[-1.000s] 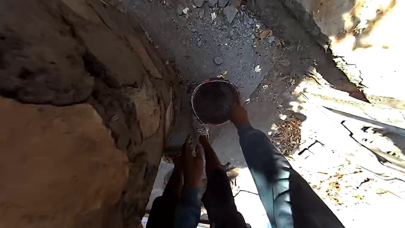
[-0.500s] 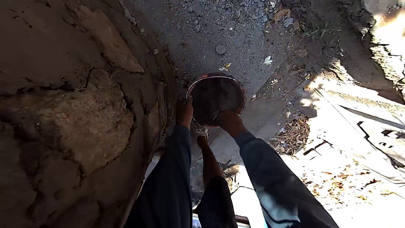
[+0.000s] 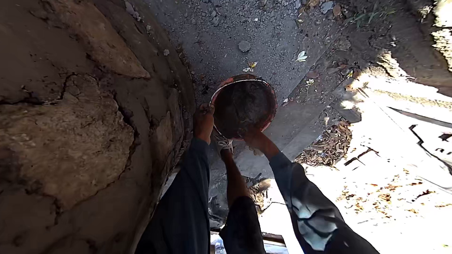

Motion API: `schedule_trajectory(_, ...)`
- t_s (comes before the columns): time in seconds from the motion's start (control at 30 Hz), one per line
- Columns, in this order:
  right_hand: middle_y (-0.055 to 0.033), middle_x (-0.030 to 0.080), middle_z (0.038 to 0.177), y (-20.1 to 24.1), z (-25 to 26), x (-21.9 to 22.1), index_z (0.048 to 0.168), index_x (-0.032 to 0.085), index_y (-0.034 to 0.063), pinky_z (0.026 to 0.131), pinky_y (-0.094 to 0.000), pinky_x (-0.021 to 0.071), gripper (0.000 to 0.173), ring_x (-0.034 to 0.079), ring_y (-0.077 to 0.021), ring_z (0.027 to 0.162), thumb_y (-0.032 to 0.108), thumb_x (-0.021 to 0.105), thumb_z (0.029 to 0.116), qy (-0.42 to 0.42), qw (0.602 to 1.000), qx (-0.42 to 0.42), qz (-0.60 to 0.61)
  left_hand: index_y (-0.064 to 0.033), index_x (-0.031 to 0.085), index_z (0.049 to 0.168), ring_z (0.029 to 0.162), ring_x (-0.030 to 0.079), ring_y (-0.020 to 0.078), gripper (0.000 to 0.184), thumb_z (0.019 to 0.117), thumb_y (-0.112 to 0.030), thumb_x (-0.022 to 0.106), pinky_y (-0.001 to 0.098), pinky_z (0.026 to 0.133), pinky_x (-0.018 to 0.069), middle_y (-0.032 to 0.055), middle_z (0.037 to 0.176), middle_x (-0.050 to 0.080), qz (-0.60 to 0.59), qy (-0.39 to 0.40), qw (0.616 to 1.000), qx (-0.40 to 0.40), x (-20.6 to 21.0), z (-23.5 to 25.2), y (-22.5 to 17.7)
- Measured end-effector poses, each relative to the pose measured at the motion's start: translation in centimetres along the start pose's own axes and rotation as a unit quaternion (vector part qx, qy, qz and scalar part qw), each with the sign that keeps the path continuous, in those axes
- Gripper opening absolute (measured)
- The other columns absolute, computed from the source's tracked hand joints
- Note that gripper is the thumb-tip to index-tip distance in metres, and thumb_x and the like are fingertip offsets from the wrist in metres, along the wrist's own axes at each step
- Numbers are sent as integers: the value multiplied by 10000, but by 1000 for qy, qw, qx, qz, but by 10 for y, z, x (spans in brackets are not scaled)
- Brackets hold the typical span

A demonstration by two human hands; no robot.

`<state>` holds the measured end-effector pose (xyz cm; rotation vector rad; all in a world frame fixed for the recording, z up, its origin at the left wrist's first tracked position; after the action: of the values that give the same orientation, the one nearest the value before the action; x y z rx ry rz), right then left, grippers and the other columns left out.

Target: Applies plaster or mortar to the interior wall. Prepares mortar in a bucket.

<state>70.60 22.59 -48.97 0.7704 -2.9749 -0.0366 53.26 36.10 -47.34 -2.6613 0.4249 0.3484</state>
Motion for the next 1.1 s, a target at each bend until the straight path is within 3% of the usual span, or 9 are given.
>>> schedule_trajectory(0.07,-208,650,966,-25,-15,-24,1325,573,26,763,-517,554,442,660,-318,781,395,459,1109,-69,995,-43,-56,-60,625,1296,1047,624,204,313,1052,-251,579,429,944,504,128,1167,661,8,4,999,40,10,-5,-3)
schedule_trajectory(0.17,-238,707,1076,-63,-25,-48,1319,624,86,899,-643,508,387,682,-425,1059,363,500,1079,-169,981,-3,-100,-79,633,1291,953,638,191,303,1041,-247,597,402,881,518,119,1094,674,48,8,994,95,25,-16,-7)
schedule_trajectory(0.33,-230,720,1069,-83,3,-44,1192,692,62,879,-612,536,383,696,-414,1066,381,536,1048,-214,969,34,-118,-83,602,1412,1196,625,259,397,1056,-255,568,471,1055,471,154,1321,649,126,56,981,139,57,-43,-5)
schedule_trajectory(0.57,-268,698,1079,-64,40,-7,1149,695,-36,933,-608,519,365,680,-412,1041,298,608,1030,-164,983,-56,59,-57,615,1388,1121,633,306,361,1058,-190,550,503,991,504,180,1289,623,197,100,962,158,87,-79,20)
schedule_trajectory(0.73,-136,613,759,-63,52,-5,924,667,-36,688,-433,509,260,589,-217,678,190,608,1039,-150,963,-148,168,-69,613,1404,1118,637,308,365,1058,-162,542,496,1000,494,182,1266,641,225,89,953,182,89,-84,14)
schedule_trajectory(0.9,-30,544,645,-56,41,-5,871,650,-16,564,-296,470,140,501,-92,543,58,612,984,-138,937,-204,247,-35,579,1425,1102,631,303,379,1070,-153,519,480,975,502,204,1257,630,171,49,969,171,64,-69,12)
schedule_trajectory(0.93,-23,552,646,-52,38,-7,859,643,-7,565,-284,480,128,514,-80,547,44,614,972,-139,933,-221,249,-34,568,1433,1140,627,308,385,1075,-164,511,486,990,499,211,1306,621,150,38,975,158,55,-62,17)
schedule_trajectory(1.03,-87,675,806,-34,16,-19,944,689,-47,718,-313,586,71,653,-103,717,-12,635,915,-145,921,-278,230,-68,521,1476,1202,608,307,416,1093,-224,470,516,1003,512,197,1375,577,89,7,991,100,31,-40,35)
schedule_trajectory(1.1,-70,669,808,-18,-8,-29,943,689,-41,723,-294,551,72,631,-78,732,-7,655,891,-161,911,-323,200,-63,527,1458,1253,588,288,416,1091,-253,479,509,1050,485,185,1412,563,51,-31,996,71,18,-33,38)
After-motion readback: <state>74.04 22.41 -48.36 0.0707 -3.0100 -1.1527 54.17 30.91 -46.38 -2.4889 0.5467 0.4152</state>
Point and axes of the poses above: each hand's wrist, its own z-axis towards the middle knuckle, its own x-axis out of the palm, y = z × x, the point moved 9 cm from there along z, towards the middle knuckle
